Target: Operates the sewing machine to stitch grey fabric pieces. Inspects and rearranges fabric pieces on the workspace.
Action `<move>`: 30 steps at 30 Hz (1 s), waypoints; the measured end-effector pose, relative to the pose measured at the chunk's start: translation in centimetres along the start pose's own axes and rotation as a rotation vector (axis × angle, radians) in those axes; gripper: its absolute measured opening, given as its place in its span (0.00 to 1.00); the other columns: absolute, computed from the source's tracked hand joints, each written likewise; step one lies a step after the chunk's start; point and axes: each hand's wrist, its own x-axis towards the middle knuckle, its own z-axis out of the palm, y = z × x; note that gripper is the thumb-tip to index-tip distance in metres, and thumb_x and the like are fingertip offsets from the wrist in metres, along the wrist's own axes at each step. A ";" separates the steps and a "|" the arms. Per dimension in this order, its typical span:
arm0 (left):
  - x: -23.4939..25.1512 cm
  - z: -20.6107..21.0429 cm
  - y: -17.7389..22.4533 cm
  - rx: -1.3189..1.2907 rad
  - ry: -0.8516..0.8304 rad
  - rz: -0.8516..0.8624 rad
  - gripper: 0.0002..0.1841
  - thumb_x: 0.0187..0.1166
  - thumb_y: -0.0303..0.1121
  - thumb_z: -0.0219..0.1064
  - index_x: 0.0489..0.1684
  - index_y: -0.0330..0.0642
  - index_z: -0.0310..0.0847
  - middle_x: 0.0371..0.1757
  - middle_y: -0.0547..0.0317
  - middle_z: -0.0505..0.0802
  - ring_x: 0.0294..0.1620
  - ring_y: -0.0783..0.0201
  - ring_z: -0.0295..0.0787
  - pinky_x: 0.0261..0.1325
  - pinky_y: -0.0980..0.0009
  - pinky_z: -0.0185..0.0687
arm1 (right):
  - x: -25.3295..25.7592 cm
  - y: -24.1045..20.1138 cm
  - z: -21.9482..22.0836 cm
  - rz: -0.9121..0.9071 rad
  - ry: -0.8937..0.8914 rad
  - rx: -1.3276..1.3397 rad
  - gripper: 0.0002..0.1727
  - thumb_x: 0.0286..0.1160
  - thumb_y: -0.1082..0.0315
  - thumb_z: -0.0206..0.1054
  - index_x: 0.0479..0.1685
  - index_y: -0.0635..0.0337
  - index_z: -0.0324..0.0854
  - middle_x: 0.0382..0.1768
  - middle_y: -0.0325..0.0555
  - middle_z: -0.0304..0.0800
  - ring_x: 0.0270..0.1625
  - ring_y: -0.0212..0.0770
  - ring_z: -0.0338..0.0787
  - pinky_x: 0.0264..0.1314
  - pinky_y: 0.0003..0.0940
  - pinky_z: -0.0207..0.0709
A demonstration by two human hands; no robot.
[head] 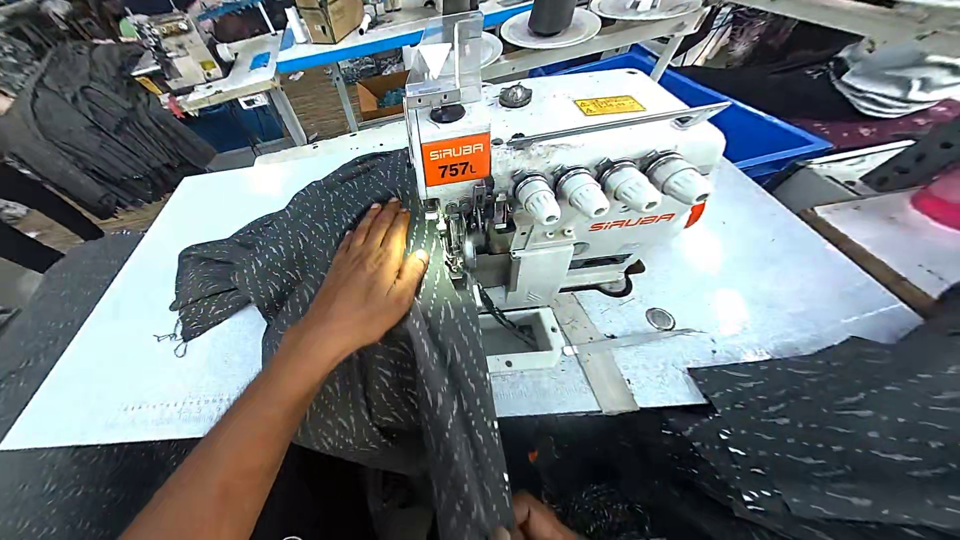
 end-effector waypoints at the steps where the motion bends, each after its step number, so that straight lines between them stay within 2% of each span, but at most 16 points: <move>1: 0.7 -0.2 -0.3 -0.003 -0.012 -0.005 0.36 0.91 0.55 0.38 0.92 0.40 0.58 0.95 0.50 0.60 0.96 0.50 0.46 0.93 0.42 0.44 | 0.8 -0.2 0.3 -0.003 0.014 0.001 0.05 0.83 0.71 0.61 0.43 0.56 0.83 0.31 0.28 0.87 0.33 0.22 0.85 0.36 0.23 0.80; 5: 4.0 0.0 -2.5 0.019 -0.007 0.003 0.40 0.89 0.60 0.37 0.92 0.40 0.58 0.94 0.47 0.60 0.96 0.48 0.46 0.91 0.38 0.46 | 3.6 -1.6 1.4 -0.054 0.038 0.040 0.05 0.84 0.70 0.62 0.41 0.50 0.83 0.29 0.25 0.87 0.31 0.18 0.82 0.35 0.18 0.77; 8: 6.5 -0.2 -3.7 0.026 -0.047 -0.009 0.42 0.87 0.64 0.34 0.94 0.42 0.55 0.95 0.46 0.58 0.96 0.47 0.45 0.90 0.35 0.44 | 6.4 -2.8 2.0 -0.103 0.026 -0.006 0.05 0.83 0.72 0.61 0.39 0.54 0.82 0.27 0.29 0.85 0.29 0.20 0.82 0.32 0.19 0.78; 12: 9.1 -1.1 -4.5 0.067 -0.107 -0.035 0.41 0.89 0.62 0.32 0.93 0.40 0.56 0.94 0.46 0.60 0.96 0.45 0.47 0.90 0.33 0.42 | 10.0 -3.0 2.7 -0.197 0.056 -0.040 0.06 0.84 0.71 0.60 0.39 0.58 0.81 0.25 0.31 0.82 0.26 0.22 0.81 0.27 0.19 0.76; 14: 10.6 -1.3 -5.1 0.115 -0.121 -0.044 0.40 0.90 0.60 0.32 0.91 0.39 0.60 0.93 0.45 0.62 0.95 0.44 0.48 0.89 0.33 0.43 | 11.8 -3.3 3.0 -0.211 0.084 -0.029 0.07 0.83 0.72 0.58 0.38 0.60 0.81 0.25 0.35 0.84 0.26 0.26 0.84 0.27 0.22 0.79; 17: 12.6 -1.8 -5.7 0.138 -0.142 -0.076 0.39 0.91 0.58 0.33 0.90 0.38 0.60 0.93 0.43 0.62 0.95 0.43 0.47 0.89 0.31 0.39 | 13.7 -3.9 3.5 -0.159 0.108 -0.036 0.10 0.84 0.71 0.57 0.36 0.62 0.81 0.27 0.42 0.86 0.29 0.34 0.87 0.31 0.29 0.84; 20: 13.9 -2.2 -6.7 0.190 -0.007 -0.038 0.39 0.91 0.58 0.37 0.84 0.33 0.68 0.86 0.37 0.72 0.91 0.39 0.58 0.86 0.31 0.48 | 14.8 -4.3 4.0 -0.116 0.147 -0.008 0.12 0.85 0.71 0.55 0.38 0.65 0.83 0.29 0.50 0.88 0.31 0.41 0.91 0.35 0.36 0.89; 22: 14.1 -2.3 -7.2 0.228 0.186 0.052 0.32 0.90 0.51 0.48 0.75 0.30 0.74 0.76 0.32 0.80 0.83 0.33 0.70 0.81 0.32 0.59 | 15.0 -4.7 4.5 -0.101 0.166 0.047 0.13 0.86 0.71 0.54 0.41 0.68 0.83 0.32 0.55 0.90 0.33 0.47 0.95 0.38 0.42 0.94; 24: 12.4 -2.1 -6.9 0.087 0.410 0.151 0.21 0.84 0.38 0.62 0.67 0.31 0.80 0.67 0.35 0.86 0.73 0.36 0.79 0.76 0.39 0.70 | 15.0 -4.9 4.8 -0.101 0.179 0.060 0.13 0.86 0.72 0.53 0.40 0.69 0.82 0.31 0.56 0.91 0.32 0.47 0.95 0.37 0.41 0.94; 25: 10.2 -2.1 -5.8 -0.041 0.495 0.183 0.18 0.81 0.32 0.63 0.64 0.31 0.82 0.63 0.38 0.88 0.69 0.43 0.82 0.74 0.46 0.75 | 14.9 -4.9 4.8 -0.101 0.178 0.058 0.13 0.86 0.72 0.53 0.40 0.69 0.83 0.31 0.55 0.91 0.31 0.47 0.95 0.37 0.41 0.94; 26: 7.1 -2.1 -4.0 -0.165 0.535 0.190 0.15 0.83 0.31 0.61 0.61 0.33 0.83 0.59 0.44 0.89 0.63 0.52 0.85 0.69 0.53 0.80 | 14.9 -4.9 4.7 -0.103 0.173 0.054 0.13 0.86 0.72 0.54 0.40 0.69 0.83 0.31 0.55 0.91 0.31 0.47 0.94 0.37 0.40 0.94; 28: 0.3 -2.1 0.2 -0.381 0.468 0.210 0.12 0.86 0.31 0.58 0.56 0.36 0.84 0.53 0.55 0.89 0.53 0.65 0.87 0.56 0.65 0.87 | 15.0 -4.8 4.4 -0.108 0.166 0.042 0.13 0.86 0.72 0.55 0.40 0.68 0.84 0.31 0.55 0.91 0.31 0.46 0.95 0.37 0.40 0.94; 29: -2.2 -1.6 1.7 -0.445 0.409 0.241 0.11 0.84 0.30 0.59 0.53 0.38 0.86 0.52 0.59 0.89 0.52 0.67 0.87 0.53 0.67 0.87 | 15.0 -4.8 4.3 -0.103 0.167 0.028 0.13 0.86 0.71 0.55 0.40 0.67 0.84 0.31 0.54 0.91 0.32 0.45 0.94 0.38 0.40 0.93; 30: -3.8 -0.9 2.5 -0.468 0.363 0.269 0.11 0.82 0.29 0.60 0.50 0.41 0.90 0.52 0.62 0.90 0.54 0.68 0.87 0.56 0.68 0.87 | 15.0 -4.6 4.1 -0.096 0.164 0.019 0.13 0.86 0.70 0.56 0.39 0.66 0.85 0.31 0.54 0.91 0.32 0.45 0.94 0.39 0.41 0.93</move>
